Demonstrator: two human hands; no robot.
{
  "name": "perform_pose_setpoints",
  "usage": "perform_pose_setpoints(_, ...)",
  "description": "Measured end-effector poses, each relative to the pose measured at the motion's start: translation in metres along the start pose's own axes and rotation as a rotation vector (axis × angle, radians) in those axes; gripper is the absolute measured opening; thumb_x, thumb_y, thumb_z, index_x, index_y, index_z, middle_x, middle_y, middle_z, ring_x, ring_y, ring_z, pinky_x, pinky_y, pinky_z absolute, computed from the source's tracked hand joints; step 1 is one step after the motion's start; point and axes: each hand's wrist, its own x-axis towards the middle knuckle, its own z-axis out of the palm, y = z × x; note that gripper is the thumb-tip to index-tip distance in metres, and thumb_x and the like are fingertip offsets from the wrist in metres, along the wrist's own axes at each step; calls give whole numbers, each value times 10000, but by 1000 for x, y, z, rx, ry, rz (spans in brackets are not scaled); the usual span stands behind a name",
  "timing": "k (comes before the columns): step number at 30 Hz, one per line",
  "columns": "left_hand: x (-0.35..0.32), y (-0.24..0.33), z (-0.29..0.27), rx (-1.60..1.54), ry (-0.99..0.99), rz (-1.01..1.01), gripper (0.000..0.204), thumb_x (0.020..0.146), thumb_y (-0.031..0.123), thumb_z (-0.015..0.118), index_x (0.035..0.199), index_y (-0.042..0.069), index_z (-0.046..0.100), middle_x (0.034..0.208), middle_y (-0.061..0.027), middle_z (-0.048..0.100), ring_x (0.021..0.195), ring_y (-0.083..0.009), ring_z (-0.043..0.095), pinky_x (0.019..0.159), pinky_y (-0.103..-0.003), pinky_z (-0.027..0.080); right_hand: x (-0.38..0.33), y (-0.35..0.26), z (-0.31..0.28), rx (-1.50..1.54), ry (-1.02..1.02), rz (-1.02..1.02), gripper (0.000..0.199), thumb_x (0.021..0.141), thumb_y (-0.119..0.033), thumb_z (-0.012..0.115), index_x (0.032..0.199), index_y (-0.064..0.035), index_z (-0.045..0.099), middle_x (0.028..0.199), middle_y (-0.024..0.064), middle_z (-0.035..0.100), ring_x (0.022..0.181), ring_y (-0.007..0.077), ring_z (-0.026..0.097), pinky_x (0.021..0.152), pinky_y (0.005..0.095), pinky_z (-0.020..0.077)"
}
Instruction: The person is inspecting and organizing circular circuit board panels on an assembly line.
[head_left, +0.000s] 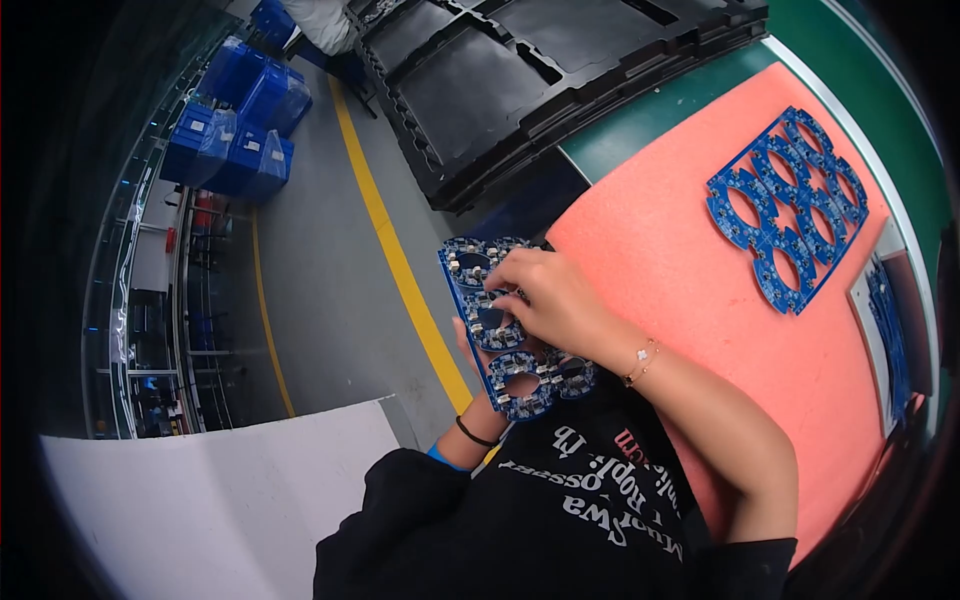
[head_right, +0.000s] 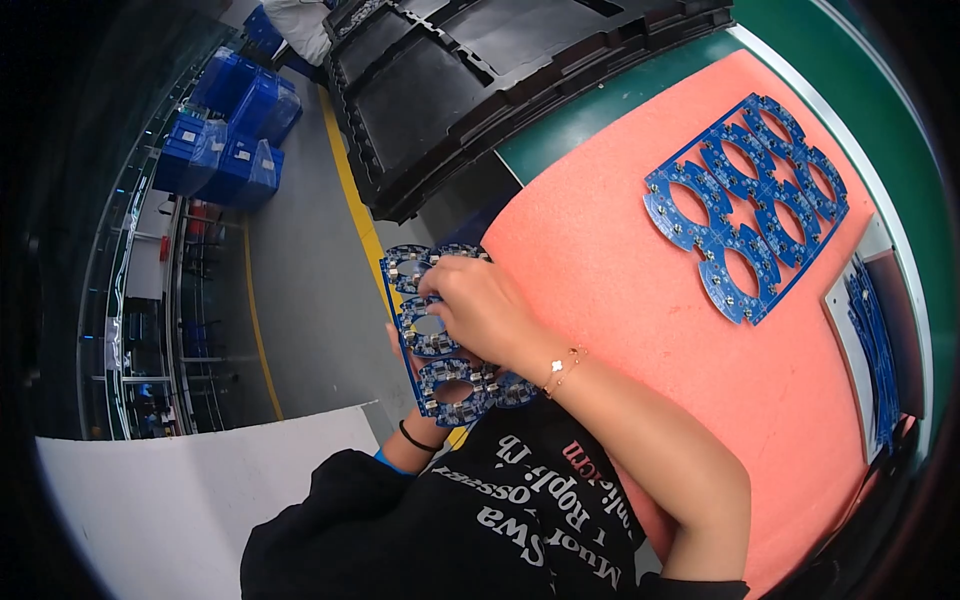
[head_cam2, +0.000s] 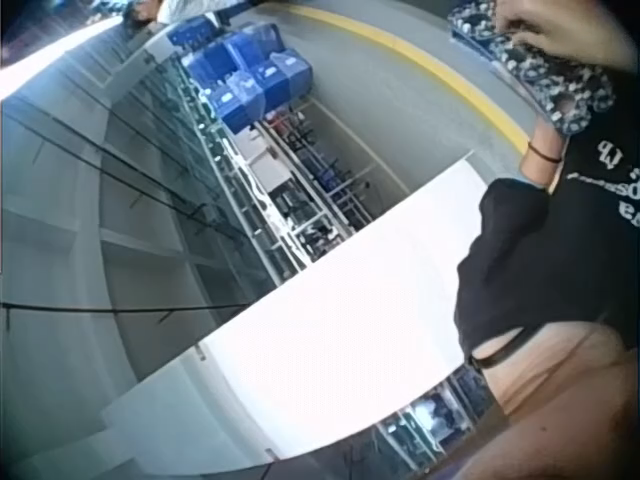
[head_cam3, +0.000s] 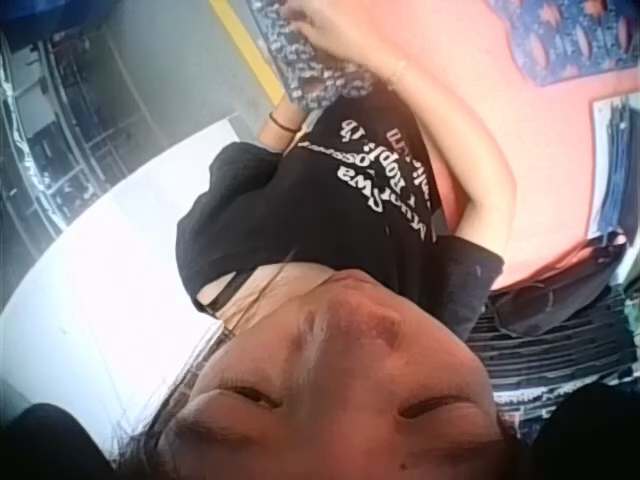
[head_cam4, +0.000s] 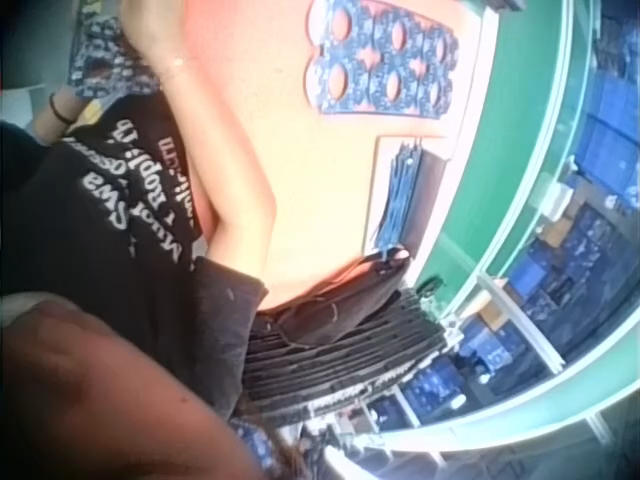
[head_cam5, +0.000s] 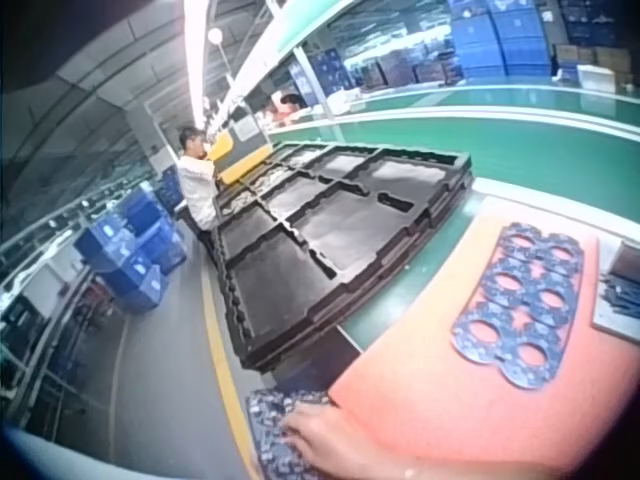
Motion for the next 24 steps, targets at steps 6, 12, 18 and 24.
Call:
perform_pose_setpoints(6,-2,-3,19,-255,-22,51,785,777,706,301,1226,72,412,1201,-134,465,1088,-290,480,891,-420,425,-1,0,0,-55,-107,-33,73,692,-17,613,723,-9,547,695,115,563,678,304,569,584,371,447)
perform_pose_setpoints(12,-4,-1,43,-9,103,26,807,790,718,233,1201,50,422,870,-212,608,750,-316,611,649,-397,515,2,3,1,-13,-50,10,61,706,-5,594,737,-7,542,689,114,567,650,287,572,577,350,450)
perform_pose_setpoints(18,-16,-3,13,72,-39,48,801,790,719,230,1080,18,490,811,-152,613,695,-261,595,721,-377,474,7,3,-2,136,81,111,163,727,8,614,889,-6,616,828,115,596,672,223,600,616,306,479)
perform_pose_setpoints(24,-24,-11,22,-97,-51,-36,833,766,747,271,1149,35,470,989,-155,586,778,-259,595,692,-355,493,5,5,2,64,13,-21,74,709,-8,626,778,8,605,751,124,601,692,266,595,622,329,474)
